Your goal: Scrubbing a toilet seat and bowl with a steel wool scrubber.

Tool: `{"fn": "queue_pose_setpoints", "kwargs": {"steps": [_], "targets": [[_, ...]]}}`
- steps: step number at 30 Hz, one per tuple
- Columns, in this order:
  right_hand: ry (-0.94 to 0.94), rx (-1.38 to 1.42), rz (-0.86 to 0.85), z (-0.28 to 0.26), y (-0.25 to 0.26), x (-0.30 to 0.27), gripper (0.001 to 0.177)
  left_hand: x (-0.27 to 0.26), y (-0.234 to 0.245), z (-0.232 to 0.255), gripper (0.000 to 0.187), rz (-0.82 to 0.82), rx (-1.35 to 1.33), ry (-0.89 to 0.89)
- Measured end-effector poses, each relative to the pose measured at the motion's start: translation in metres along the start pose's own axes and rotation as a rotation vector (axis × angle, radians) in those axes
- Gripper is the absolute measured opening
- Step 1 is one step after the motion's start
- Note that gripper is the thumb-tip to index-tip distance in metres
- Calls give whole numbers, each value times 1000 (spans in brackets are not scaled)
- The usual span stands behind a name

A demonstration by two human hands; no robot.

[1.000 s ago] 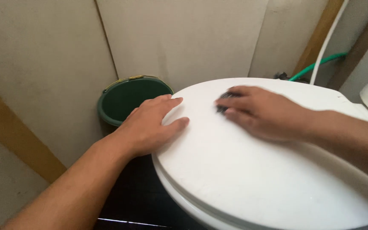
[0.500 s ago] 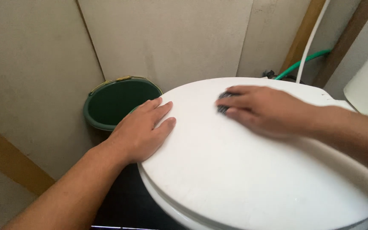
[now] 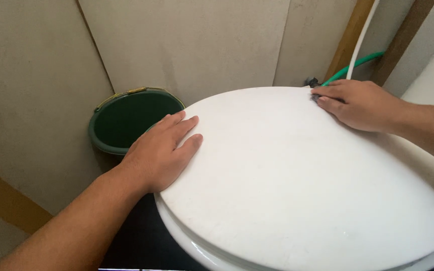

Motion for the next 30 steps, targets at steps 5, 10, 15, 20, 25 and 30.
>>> {"fn": "queue_pose_setpoints", "kwargs": {"steps": [5, 10, 15, 20, 25, 30], "targets": [[77, 8, -30, -36, 0, 7, 49, 0, -5, -7, 63, 53, -61, -29], [168, 8, -36, -85, 2, 14, 49, 3, -12, -18, 63, 137, -101, -109], [271, 1, -39, -129, -4, 18, 49, 4, -9, -14, 63, 107, -85, -63], [415, 98, -30, -172, 4, 1, 46, -2, -7, -19, 65, 158, -236, -59], [518, 159, -26, -206, 4, -17, 45, -1, -19, -34, 62, 342, -432, -148], [663, 156, 12, -231, 1, -37, 44, 1, -32, -47, 56, 579, -531, -32]]}}
Point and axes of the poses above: each hand's wrist, its own x-axis towards the middle knuckle, its own y-axis out of the back of the hand, z = x × y, the point moved 2 cm from there along x, towards the middle knuckle, and after that the axes turned 3 degrees about -y, right-handed, at the moved point
